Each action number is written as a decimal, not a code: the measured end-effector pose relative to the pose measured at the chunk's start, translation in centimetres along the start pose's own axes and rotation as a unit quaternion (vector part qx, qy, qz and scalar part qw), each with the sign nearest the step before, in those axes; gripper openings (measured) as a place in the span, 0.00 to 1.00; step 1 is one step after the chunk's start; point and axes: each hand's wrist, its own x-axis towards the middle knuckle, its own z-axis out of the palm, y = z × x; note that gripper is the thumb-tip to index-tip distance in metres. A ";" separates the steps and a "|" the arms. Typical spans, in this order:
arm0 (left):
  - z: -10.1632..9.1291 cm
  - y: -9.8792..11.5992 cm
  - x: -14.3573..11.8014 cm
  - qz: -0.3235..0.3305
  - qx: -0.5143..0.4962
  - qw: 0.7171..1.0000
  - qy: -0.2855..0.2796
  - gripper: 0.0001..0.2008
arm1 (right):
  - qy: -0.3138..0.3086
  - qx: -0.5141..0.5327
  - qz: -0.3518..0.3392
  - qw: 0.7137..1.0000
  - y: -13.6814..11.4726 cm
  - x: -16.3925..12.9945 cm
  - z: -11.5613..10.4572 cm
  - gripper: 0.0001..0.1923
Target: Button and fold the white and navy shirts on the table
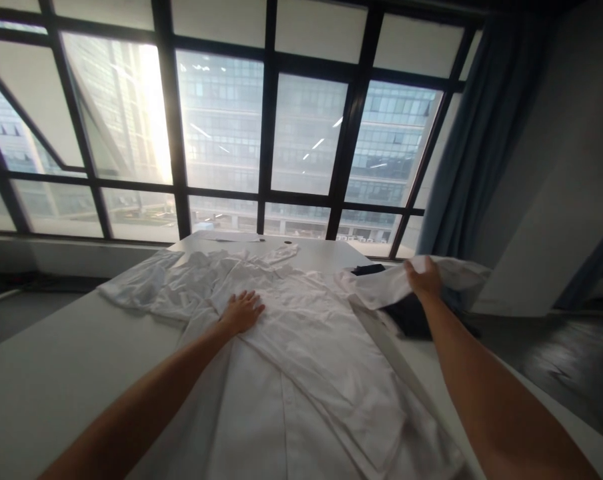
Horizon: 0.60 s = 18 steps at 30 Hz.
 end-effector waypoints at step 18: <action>-9.8 -2.1 -11.1 -0.215 -0.613 0.709 -0.274 0.47 | -0.355 0.019 -0.658 0.664 -10.3 -29.9 2.8 0.32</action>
